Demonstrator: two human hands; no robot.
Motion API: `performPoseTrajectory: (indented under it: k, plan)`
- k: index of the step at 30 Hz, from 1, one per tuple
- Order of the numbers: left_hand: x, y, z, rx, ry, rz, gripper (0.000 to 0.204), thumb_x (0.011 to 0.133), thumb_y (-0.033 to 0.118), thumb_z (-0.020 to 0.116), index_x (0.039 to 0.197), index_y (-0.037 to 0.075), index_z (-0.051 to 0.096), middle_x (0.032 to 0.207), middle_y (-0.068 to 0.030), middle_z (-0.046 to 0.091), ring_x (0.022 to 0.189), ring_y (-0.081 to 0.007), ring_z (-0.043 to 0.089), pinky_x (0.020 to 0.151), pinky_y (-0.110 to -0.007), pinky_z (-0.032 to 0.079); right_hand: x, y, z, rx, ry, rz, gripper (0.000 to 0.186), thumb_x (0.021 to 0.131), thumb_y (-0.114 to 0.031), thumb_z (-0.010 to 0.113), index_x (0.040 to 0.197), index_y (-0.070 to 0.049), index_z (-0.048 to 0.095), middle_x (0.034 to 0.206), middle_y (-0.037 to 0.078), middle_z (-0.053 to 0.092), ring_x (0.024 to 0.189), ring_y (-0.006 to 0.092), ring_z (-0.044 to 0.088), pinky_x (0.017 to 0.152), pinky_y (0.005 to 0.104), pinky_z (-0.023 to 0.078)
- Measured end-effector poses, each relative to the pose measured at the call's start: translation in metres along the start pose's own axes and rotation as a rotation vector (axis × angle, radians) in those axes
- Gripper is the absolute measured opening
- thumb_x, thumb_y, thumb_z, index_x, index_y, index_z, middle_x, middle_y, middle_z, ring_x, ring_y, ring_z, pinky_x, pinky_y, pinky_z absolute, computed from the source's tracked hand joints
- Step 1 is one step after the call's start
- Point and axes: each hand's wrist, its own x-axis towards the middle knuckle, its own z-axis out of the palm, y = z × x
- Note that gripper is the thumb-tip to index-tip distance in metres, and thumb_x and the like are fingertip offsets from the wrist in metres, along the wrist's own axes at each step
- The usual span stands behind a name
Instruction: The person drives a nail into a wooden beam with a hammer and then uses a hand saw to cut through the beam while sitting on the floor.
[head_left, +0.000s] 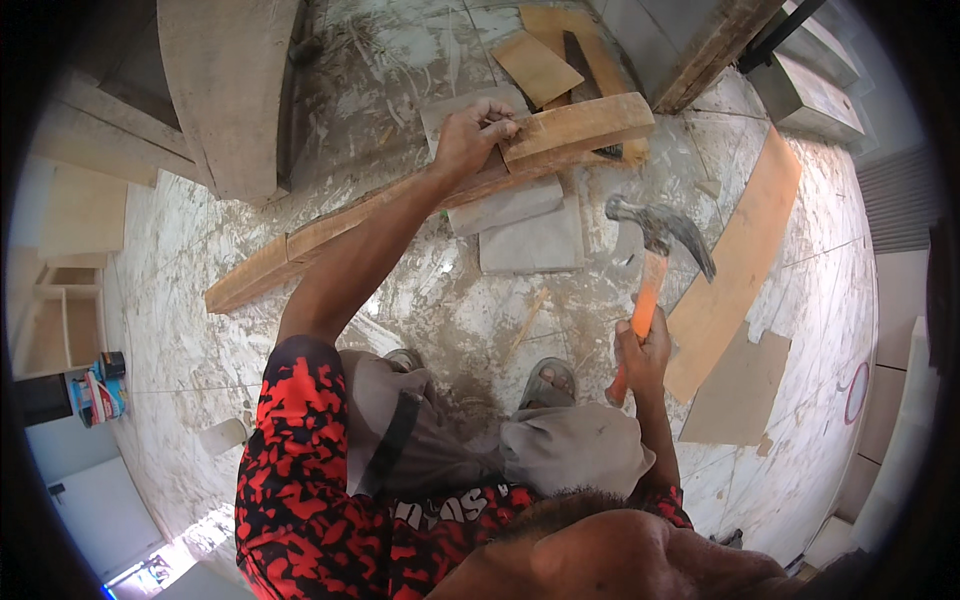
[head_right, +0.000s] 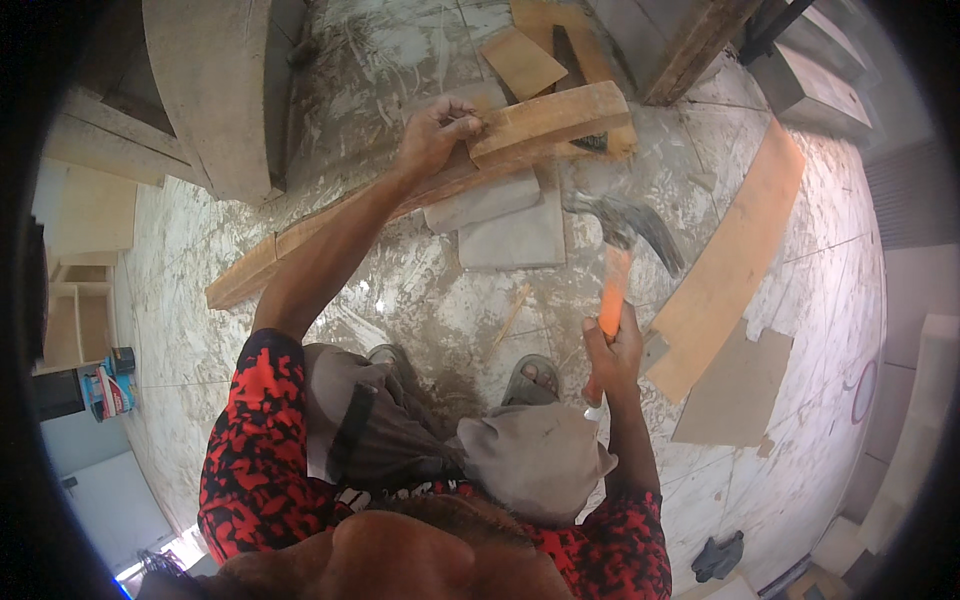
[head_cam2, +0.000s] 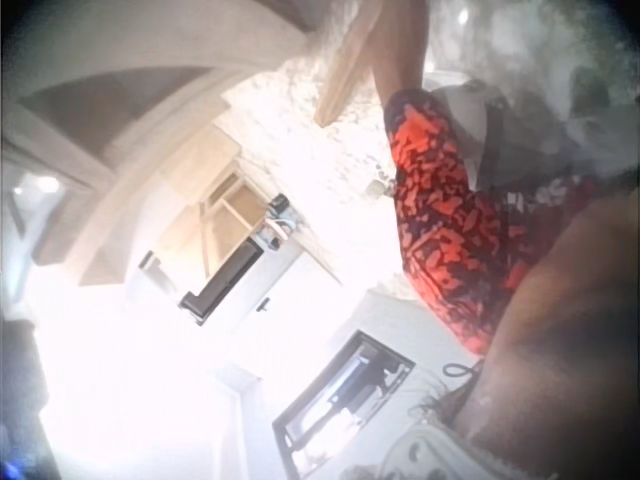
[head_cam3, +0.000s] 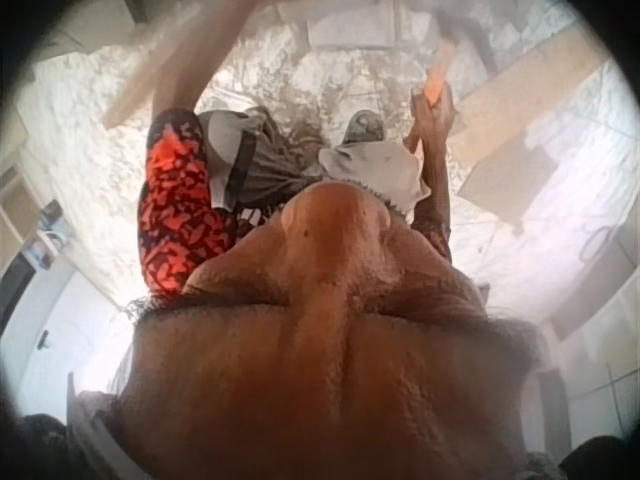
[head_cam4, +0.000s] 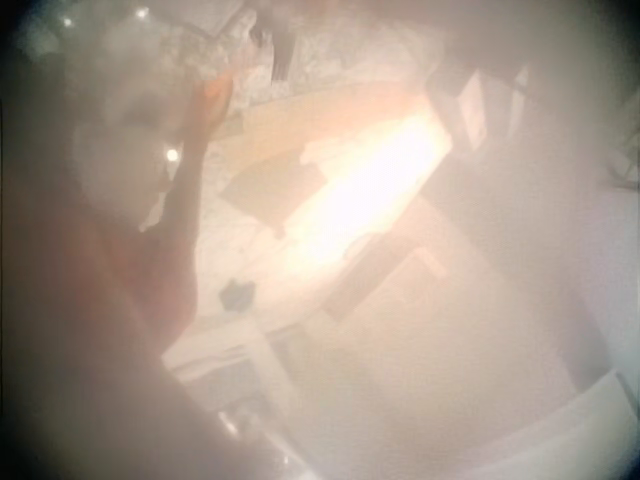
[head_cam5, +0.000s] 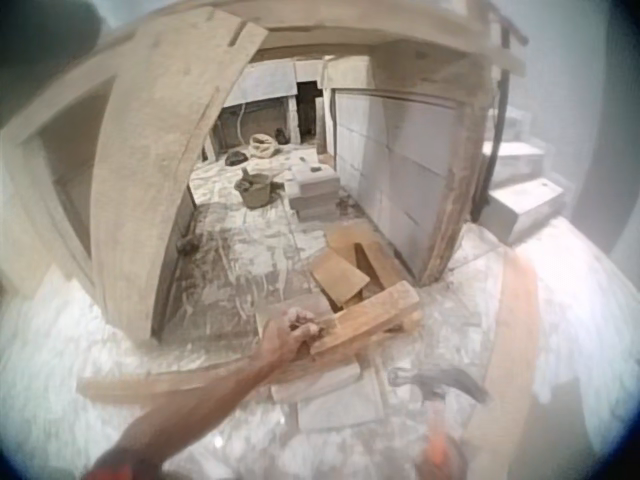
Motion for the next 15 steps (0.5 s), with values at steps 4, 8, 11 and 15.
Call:
performPoseTrajectory:
  k: [4, 8, 11, 15]
  plan:
    - [-0.007, 0.009, 0.005, 0.023, 0.067, 0.025, 0.019, 0.086, 0.012, 0.069, 0.101, 0.002, 0.064, 0.086, -0.007, 0.069, 0.079, -0.0135, 0.064, 0.073, -0.028, 0.051, 0.027, -0.043, 0.012, 0.012, -0.085, -0.156, 0.04, 0.097, -0.02, 0.048, 0.128, 0.005, 0.044, 0.068, 0.002, 0.051, 0.053, 0.0061, 0.045, 0.047, 0.0205, 0.037]
    - [-0.019, 0.009, 0.006, 0.17, 0.074, 0.183, 0.024, 0.086, 0.016, 0.069, 0.105, 0.003, 0.063, 0.09, -0.0111, 0.07, 0.083, -0.0173, 0.067, 0.075, -0.031, 0.052, 0.056, -0.083, 0.029, -0.219, -0.157, -0.227, 0.051, 0.099, -0.025, 0.043, 0.142, 0.001, 0.035, 0.081, 0.011, 0.059, 0.069, 0.0173, 0.057, 0.064, 0.0324, 0.047]
    - [-0.02, 0.007, 0.011, 0.199, 0.051, 0.2, 0.023, 0.087, 0.018, 0.068, 0.104, 0.004, 0.065, 0.093, -0.0113, 0.07, 0.082, -0.0196, 0.068, 0.074, -0.033, 0.052, 0.077, -0.092, 0.033, -0.335, -0.217, -0.258, 0.052, 0.1, -0.026, 0.043, 0.144, -0.001, 0.033, 0.084, 0.015, 0.062, 0.071, 0.023, 0.061, 0.066, 0.035, 0.048]
    - [-0.021, 0.004, 0.006, 0.382, 0.068, 0.283, 0.02, 0.086, 0.02, 0.069, 0.098, 0.004, 0.068, 0.092, -0.0106, 0.07, 0.078, -0.0234, 0.067, 0.071, -0.033, 0.051, 0.088, -0.12, 0.04, -0.398, -0.252, -0.197, 0.053, 0.1, -0.025, 0.044, 0.145, -0.001, 0.03, 0.086, 0.02, 0.063, 0.07, 0.0276, 0.064, 0.068, 0.0358, 0.049]
